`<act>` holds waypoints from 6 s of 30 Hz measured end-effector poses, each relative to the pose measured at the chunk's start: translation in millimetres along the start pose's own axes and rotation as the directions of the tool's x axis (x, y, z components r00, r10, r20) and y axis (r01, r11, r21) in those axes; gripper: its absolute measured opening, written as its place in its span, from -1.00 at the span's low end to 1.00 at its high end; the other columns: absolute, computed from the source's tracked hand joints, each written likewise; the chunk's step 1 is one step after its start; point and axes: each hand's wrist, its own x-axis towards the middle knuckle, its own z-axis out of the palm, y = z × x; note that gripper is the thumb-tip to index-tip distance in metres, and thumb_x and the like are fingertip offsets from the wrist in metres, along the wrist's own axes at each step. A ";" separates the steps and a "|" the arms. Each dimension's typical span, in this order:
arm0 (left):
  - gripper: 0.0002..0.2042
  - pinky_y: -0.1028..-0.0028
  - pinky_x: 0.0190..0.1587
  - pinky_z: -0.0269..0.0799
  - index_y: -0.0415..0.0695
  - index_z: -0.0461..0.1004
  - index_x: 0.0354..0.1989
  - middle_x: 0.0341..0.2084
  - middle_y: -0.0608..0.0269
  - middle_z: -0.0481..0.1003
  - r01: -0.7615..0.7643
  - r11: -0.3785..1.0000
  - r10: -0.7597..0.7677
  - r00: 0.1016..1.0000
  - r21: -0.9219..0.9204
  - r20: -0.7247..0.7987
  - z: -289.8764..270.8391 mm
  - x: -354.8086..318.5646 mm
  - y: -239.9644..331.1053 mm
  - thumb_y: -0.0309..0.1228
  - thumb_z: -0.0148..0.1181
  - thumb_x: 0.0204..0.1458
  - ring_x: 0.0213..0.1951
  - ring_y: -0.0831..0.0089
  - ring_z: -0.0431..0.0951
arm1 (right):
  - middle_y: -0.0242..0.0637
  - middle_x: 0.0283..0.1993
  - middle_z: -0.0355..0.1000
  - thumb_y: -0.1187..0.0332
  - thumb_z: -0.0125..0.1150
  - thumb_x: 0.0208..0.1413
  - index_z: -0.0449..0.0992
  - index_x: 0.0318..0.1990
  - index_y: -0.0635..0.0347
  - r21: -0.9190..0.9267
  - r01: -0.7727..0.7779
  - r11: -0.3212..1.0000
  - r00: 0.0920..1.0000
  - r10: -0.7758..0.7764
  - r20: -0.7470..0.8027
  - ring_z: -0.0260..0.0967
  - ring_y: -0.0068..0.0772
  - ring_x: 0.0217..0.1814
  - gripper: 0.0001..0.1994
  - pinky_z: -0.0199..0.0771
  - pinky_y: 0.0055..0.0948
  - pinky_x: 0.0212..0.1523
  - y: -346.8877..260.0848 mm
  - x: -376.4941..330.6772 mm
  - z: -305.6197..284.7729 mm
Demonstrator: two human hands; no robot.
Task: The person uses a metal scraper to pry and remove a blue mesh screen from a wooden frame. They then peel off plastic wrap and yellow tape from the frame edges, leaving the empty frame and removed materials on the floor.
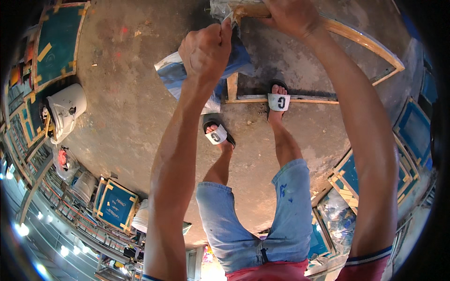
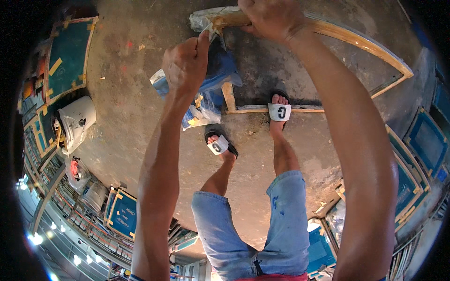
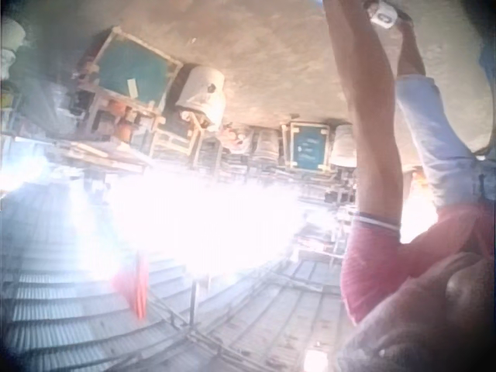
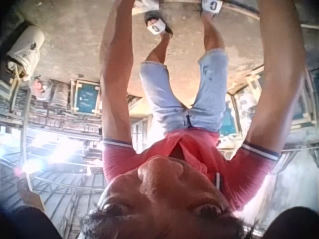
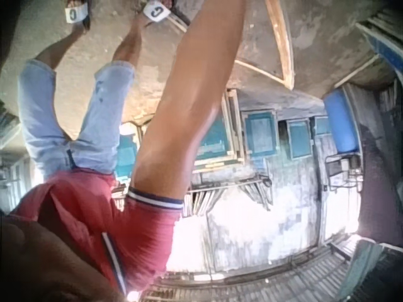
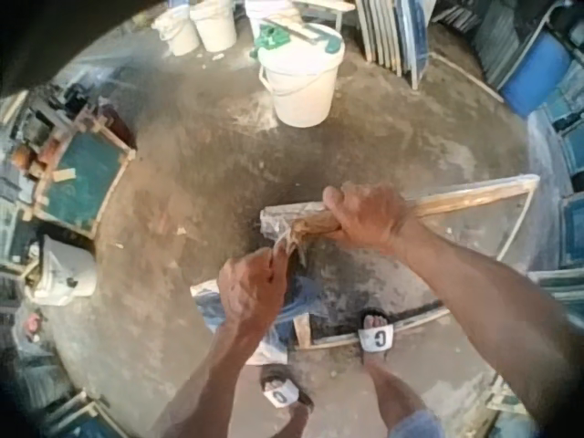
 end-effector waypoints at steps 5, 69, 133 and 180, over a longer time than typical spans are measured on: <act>-0.50 0.15 -0.60 0.22 -0.19 0.42 -0.70 -0.82 0.02 0.29 -0.002 0.998 -0.012 0.979 0.068 0.202 -18.1 8.4 2.4 -0.08 0.04 0.21 -0.74 0.07 0.36 | -0.20 -0.37 0.44 0.12 0.41 -0.14 0.33 -0.22 0.14 0.053 -0.053 0.997 0.992 0.058 -0.111 0.50 -0.10 -0.23 -0.55 0.51 -0.16 -0.26 -4.1 -7.1 14.1; -0.61 0.14 -0.53 0.30 -0.22 0.45 -0.61 -0.69 -0.07 0.41 0.099 0.978 -0.021 0.922 -0.182 0.388 -53.5 -18.4 17.5 -0.21 0.06 0.19 -0.58 -0.08 0.45 | -0.33 -0.55 0.41 0.52 0.31 0.02 0.51 -0.34 0.41 0.659 -0.142 -0.739 0.117 0.649 0.752 0.23 -0.61 -0.68 -0.87 0.19 -0.58 -0.65 -149.0 14.0 -74.5; -0.77 0.12 -0.33 0.49 -0.25 0.56 -0.57 -0.50 -0.09 0.51 0.160 0.975 0.024 0.607 -0.151 0.795 -156.7 -245.9 66.0 -0.33 0.22 -0.01 -0.39 -0.01 0.56 | -0.17 -0.35 0.48 0.47 0.18 0.13 0.44 -0.32 0.32 0.280 0.143 -0.949 -0.260 0.237 0.936 0.47 -0.34 -0.35 -0.91 0.60 -0.38 -0.26 -293.5 -191.7 -201.4; -0.74 0.04 -0.27 0.47 -0.10 0.55 -0.21 -0.32 -0.15 0.55 0.369 0.928 -0.249 0.503 0.055 0.828 -163.5 -295.4 99.6 -0.18 0.10 0.16 -0.30 -0.13 0.56 | -0.08 -0.14 0.45 0.49 0.13 0.18 0.43 -0.19 0.33 0.063 0.004 -0.998 -0.216 0.061 0.975 0.47 -0.26 -0.14 -0.89 0.58 -0.38 -0.04 -259.4 -259.8 -198.2</act>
